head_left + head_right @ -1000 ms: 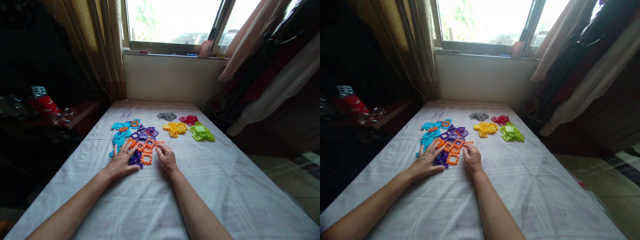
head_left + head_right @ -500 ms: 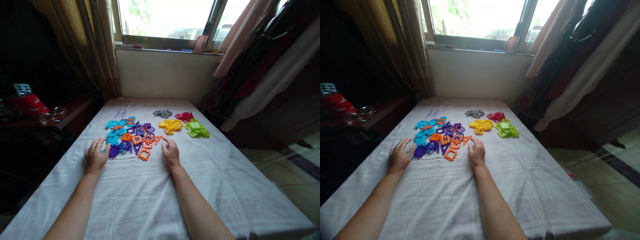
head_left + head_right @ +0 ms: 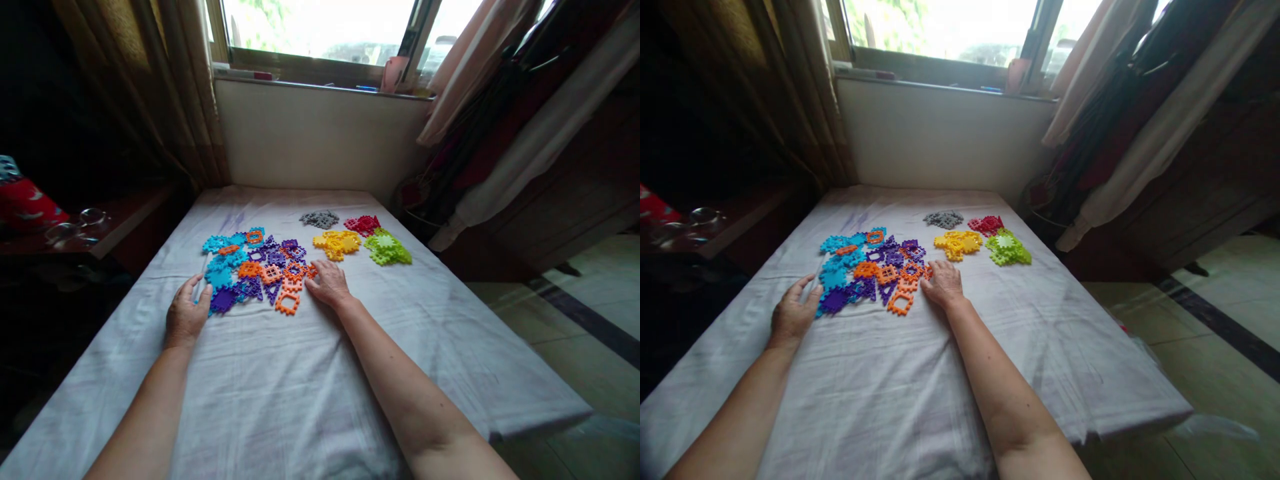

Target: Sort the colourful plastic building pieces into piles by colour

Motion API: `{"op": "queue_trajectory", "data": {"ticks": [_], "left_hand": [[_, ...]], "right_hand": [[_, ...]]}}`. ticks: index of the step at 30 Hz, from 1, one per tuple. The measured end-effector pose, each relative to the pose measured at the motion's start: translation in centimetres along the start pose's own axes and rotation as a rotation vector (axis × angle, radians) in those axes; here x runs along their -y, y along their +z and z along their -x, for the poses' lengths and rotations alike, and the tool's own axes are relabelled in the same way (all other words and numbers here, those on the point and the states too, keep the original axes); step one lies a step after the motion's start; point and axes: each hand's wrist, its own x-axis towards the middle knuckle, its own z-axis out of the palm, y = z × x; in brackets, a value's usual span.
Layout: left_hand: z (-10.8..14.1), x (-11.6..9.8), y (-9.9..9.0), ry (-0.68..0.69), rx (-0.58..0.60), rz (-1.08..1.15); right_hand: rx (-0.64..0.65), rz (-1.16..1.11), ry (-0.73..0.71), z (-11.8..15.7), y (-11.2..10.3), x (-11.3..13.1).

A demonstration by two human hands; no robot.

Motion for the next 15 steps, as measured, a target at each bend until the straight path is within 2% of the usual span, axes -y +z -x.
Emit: {"op": "queue_trajectory", "data": {"ticks": [9, 12, 15], "left_hand": [[0.0, 0.1, 0.3, 0.025, -0.016, -0.047], [0.0, 0.1, 0.3, 0.028, -0.013, -0.049], [-0.1, 0.0, 0.4, 0.026, -0.007, -0.055]], "right_hand": [[-0.220, -0.052, 0.110, 3.2, -0.2, -2.8], [-0.192, -0.113, 0.061, 3.1, -0.6, -2.7], [-0.144, -0.169, -0.037, 2.9, -0.7, -1.5]]}}
